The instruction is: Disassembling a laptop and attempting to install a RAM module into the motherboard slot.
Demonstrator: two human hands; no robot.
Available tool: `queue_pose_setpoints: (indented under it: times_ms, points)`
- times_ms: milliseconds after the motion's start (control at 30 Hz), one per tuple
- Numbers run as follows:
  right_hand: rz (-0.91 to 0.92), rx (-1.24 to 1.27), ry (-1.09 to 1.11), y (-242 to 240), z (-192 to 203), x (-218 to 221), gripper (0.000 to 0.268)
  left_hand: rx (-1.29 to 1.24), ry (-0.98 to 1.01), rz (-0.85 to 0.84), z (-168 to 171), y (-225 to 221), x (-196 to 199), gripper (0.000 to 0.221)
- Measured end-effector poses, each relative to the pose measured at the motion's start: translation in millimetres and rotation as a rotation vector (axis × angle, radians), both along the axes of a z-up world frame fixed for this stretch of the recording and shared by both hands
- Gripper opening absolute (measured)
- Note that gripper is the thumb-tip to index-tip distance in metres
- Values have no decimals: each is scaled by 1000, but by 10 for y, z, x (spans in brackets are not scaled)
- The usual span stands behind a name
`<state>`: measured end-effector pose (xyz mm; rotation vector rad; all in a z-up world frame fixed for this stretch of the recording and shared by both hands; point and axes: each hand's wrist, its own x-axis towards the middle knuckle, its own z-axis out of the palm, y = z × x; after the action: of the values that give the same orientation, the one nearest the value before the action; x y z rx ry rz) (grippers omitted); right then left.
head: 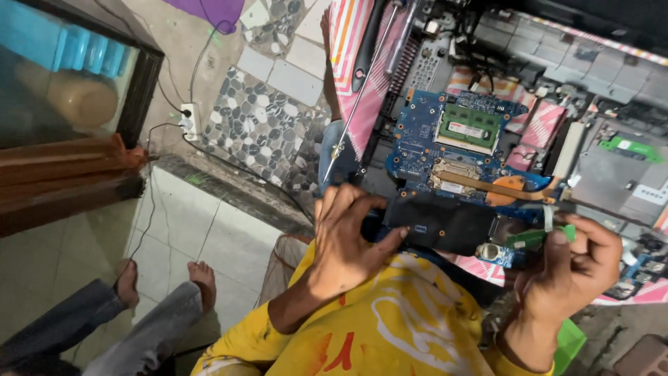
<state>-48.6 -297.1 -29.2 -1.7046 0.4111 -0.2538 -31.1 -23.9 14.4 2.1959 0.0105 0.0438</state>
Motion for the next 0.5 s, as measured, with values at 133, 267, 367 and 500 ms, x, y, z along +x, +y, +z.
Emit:
queue_pose_setpoints:
  times_ms: [133,267,367,500]
  points:
    - [-16,41,11,51,91,76,18,-169,71,13,211,-79,-24,38]
    - [-71,208,-23,54,112,139,21,-489,-72,-44,260,-303,-17,45]
    - [-73,308,-61,24,107,210,23,-585,-164,-80,273,-474,55,46]
    - [-84,320,-51,2,146,216,23,-631,-238,-142,295,-620,124,49]
